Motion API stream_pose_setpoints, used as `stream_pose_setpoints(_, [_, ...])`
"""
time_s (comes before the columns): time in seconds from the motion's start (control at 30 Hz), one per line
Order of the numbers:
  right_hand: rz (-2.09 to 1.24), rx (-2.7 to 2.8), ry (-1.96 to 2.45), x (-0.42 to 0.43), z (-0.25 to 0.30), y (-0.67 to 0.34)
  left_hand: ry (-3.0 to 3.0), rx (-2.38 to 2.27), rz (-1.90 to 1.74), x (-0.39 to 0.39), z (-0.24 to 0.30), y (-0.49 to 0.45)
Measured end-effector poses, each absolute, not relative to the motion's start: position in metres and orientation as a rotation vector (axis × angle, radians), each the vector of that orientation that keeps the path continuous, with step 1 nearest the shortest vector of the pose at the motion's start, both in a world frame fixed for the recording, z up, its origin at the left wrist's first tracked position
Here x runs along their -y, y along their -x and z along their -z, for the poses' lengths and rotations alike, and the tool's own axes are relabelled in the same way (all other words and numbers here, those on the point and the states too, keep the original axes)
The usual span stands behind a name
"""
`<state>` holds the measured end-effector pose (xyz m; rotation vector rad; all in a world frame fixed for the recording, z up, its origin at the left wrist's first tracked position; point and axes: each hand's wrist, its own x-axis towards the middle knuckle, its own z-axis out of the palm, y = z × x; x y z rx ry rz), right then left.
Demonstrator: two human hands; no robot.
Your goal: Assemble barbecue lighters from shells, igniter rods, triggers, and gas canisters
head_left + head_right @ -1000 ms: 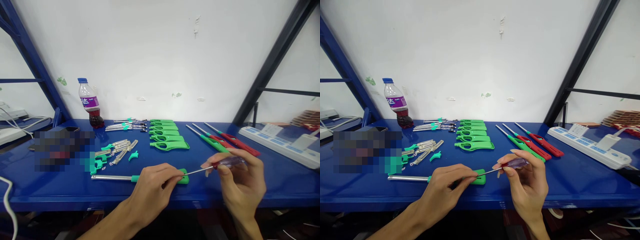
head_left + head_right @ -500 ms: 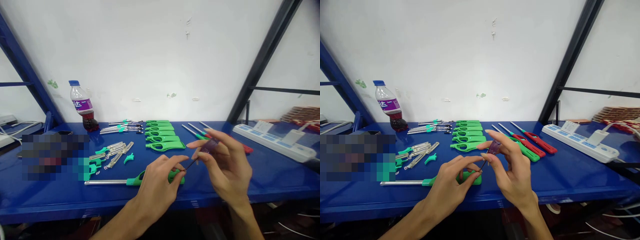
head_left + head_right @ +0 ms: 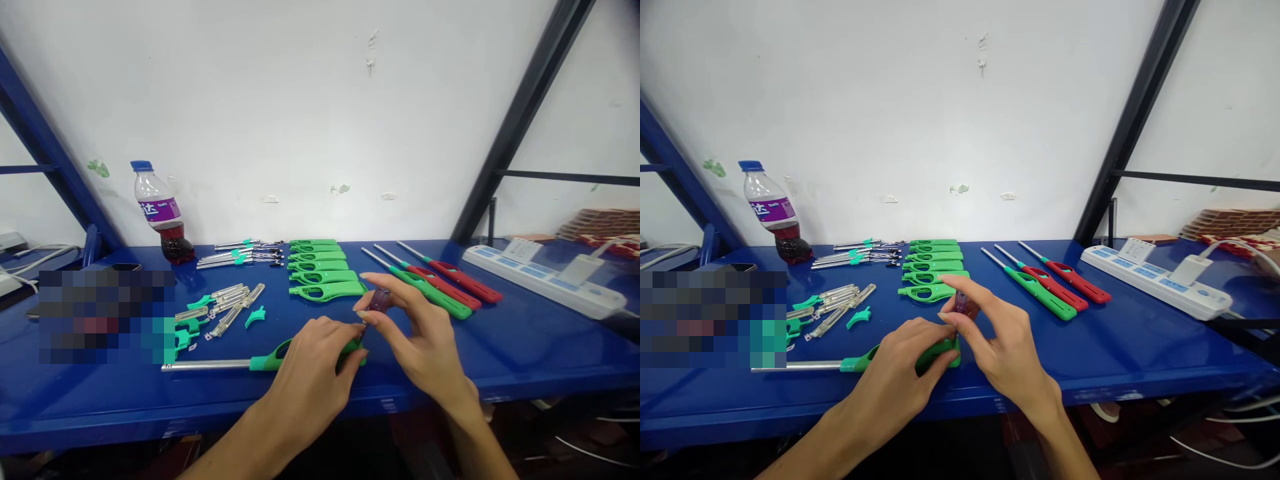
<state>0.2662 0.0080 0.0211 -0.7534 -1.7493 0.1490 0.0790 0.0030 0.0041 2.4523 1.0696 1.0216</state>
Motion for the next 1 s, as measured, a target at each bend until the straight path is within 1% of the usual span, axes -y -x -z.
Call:
stream_pose_setpoints(0.3, [-0.175,1.712,0.801,-0.012,-0.026,-0.260,-2.479,-1.099,-0.915,-0.002,0.001,-0.066])
stream_pose_setpoints(0.53, [-0.047,1.761,0.793,-0.011,-0.026,-0.253,-2.476,-1.100,-0.899,-0.004,0.006,-0.067])
stream_pose_setpoints(0.67, [-0.265,1.702,0.732,-0.009,-0.021,-0.250,-2.477,-1.065,-0.876,-0.005,0.005,-0.065])
stream_pose_setpoints(0.73, [-0.321,1.613,0.714,-0.009,-0.020,-0.249,-2.481,-1.024,-0.858,-0.005,0.003,-0.062])
stream_pose_setpoints(0.8, [-0.249,1.556,0.738,-0.009,-0.020,-0.248,-2.482,-0.981,-0.832,-0.004,0.000,-0.059])
stream_pose_setpoints(0.9, [-0.052,1.560,0.792,-0.009,-0.022,-0.247,-2.488,-0.941,-0.822,-0.002,-0.002,-0.055])
stream_pose_setpoints(0.97, [-0.027,1.600,0.788,-0.009,-0.022,-0.248,-2.487,-0.928,-0.881,-0.002,-0.001,-0.054])
stream_pose_setpoints(1.0, [-0.069,1.618,0.770,-0.009,-0.022,-0.248,-2.482,-0.925,-0.920,-0.002,0.001,-0.054])
